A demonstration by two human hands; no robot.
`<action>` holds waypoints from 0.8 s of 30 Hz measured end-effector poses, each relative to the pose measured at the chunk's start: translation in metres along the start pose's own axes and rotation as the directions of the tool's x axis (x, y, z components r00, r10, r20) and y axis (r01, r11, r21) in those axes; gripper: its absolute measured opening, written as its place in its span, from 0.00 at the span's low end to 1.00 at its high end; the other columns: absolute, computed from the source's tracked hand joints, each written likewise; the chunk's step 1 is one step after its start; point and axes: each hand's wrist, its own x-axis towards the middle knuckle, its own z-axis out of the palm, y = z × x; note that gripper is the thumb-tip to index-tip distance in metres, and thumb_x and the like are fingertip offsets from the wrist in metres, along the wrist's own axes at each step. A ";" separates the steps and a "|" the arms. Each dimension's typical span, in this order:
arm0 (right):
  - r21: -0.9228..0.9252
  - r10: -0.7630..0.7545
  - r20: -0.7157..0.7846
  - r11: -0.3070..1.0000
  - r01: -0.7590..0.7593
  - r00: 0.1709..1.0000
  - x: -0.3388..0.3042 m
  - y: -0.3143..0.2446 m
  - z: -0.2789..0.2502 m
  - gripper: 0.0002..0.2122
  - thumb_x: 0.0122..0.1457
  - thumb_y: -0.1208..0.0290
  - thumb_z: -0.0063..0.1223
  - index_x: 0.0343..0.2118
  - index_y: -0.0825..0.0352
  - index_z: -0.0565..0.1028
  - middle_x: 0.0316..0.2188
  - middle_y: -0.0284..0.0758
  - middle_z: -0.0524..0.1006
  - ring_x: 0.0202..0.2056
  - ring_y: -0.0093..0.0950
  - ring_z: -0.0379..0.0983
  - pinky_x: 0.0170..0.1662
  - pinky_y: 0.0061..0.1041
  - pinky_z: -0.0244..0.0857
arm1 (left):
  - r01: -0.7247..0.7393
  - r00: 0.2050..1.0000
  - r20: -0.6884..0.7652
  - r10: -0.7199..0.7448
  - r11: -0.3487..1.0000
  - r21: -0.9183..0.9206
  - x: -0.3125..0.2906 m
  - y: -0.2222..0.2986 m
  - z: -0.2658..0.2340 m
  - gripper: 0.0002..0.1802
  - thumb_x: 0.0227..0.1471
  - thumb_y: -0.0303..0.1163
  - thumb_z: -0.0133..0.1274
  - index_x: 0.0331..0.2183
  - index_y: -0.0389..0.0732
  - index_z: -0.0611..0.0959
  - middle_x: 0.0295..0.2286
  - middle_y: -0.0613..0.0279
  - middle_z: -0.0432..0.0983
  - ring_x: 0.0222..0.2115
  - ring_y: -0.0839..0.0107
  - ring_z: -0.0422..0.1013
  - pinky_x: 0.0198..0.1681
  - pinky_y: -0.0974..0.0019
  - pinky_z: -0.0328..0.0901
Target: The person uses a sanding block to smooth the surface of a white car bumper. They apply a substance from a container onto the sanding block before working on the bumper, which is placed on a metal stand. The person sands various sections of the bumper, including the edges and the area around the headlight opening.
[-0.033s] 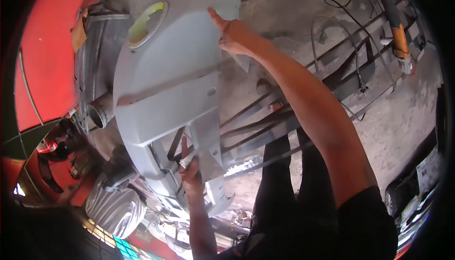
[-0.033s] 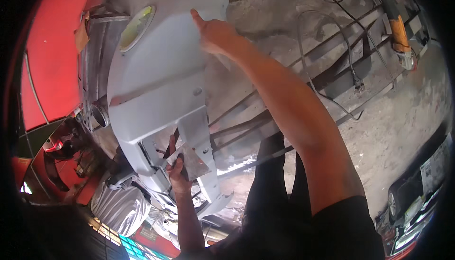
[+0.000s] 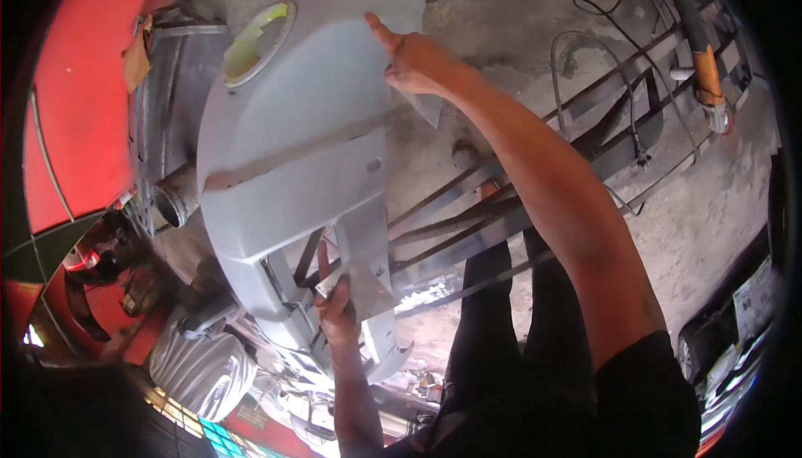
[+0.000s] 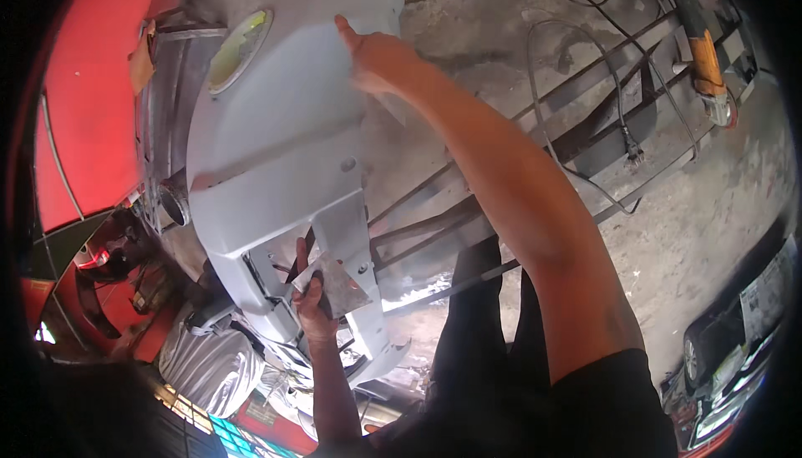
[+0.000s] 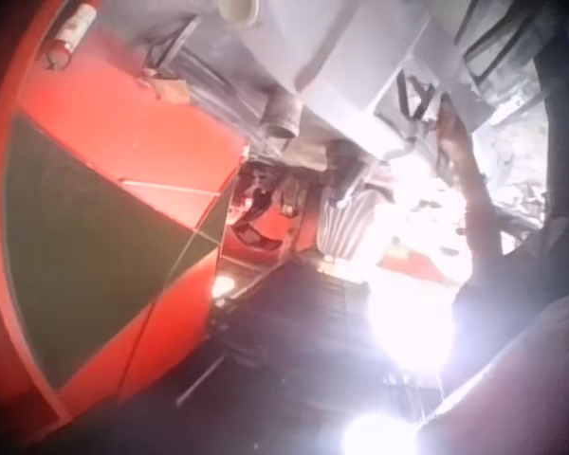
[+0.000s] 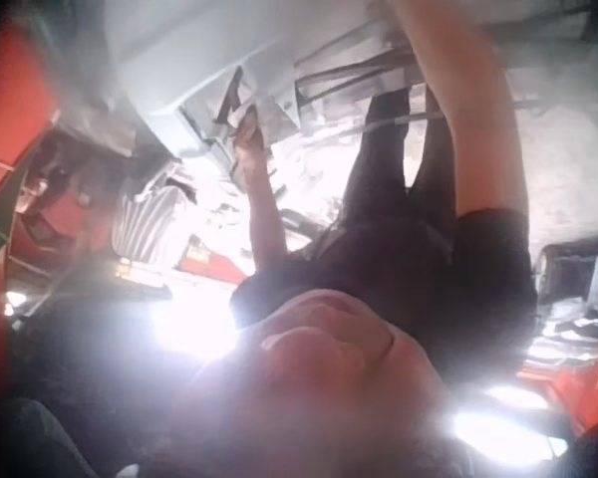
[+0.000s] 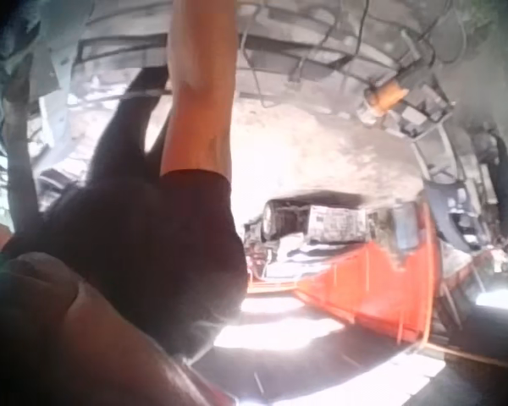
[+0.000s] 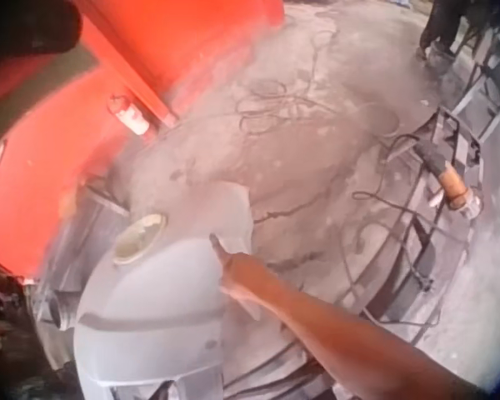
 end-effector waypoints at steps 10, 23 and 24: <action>-0.073 0.057 0.036 0.996 -0.054 0.998 -0.004 -0.013 -0.004 0.45 0.58 0.72 0.54 0.76 0.55 0.42 0.29 0.45 0.81 0.30 0.44 0.80 0.35 0.41 0.74 | 0.017 0.991 0.131 -0.022 0.999 0.042 0.038 0.000 -0.010 0.46 0.58 0.33 0.61 0.70 0.30 0.57 0.62 0.52 0.68 0.47 0.60 0.77 0.49 0.58 0.74; -0.115 0.051 -0.008 0.992 -0.052 0.999 -0.011 -0.032 -0.006 0.42 0.58 0.72 0.52 0.76 0.54 0.47 0.28 0.43 0.82 0.30 0.43 0.80 0.36 0.41 0.75 | 0.055 0.994 0.093 -0.051 0.998 -0.036 0.041 -0.017 -0.032 0.46 0.58 0.28 0.60 0.70 0.31 0.55 0.64 0.50 0.65 0.49 0.58 0.77 0.49 0.54 0.76; -0.152 0.081 0.010 0.985 -0.079 0.997 -0.009 -0.029 -0.004 0.42 0.58 0.72 0.52 0.75 0.55 0.47 0.29 0.43 0.82 0.31 0.43 0.80 0.36 0.41 0.75 | 0.055 0.994 0.095 -0.051 0.998 -0.035 0.041 -0.016 -0.032 0.46 0.58 0.28 0.60 0.70 0.31 0.55 0.65 0.51 0.65 0.49 0.59 0.77 0.50 0.55 0.76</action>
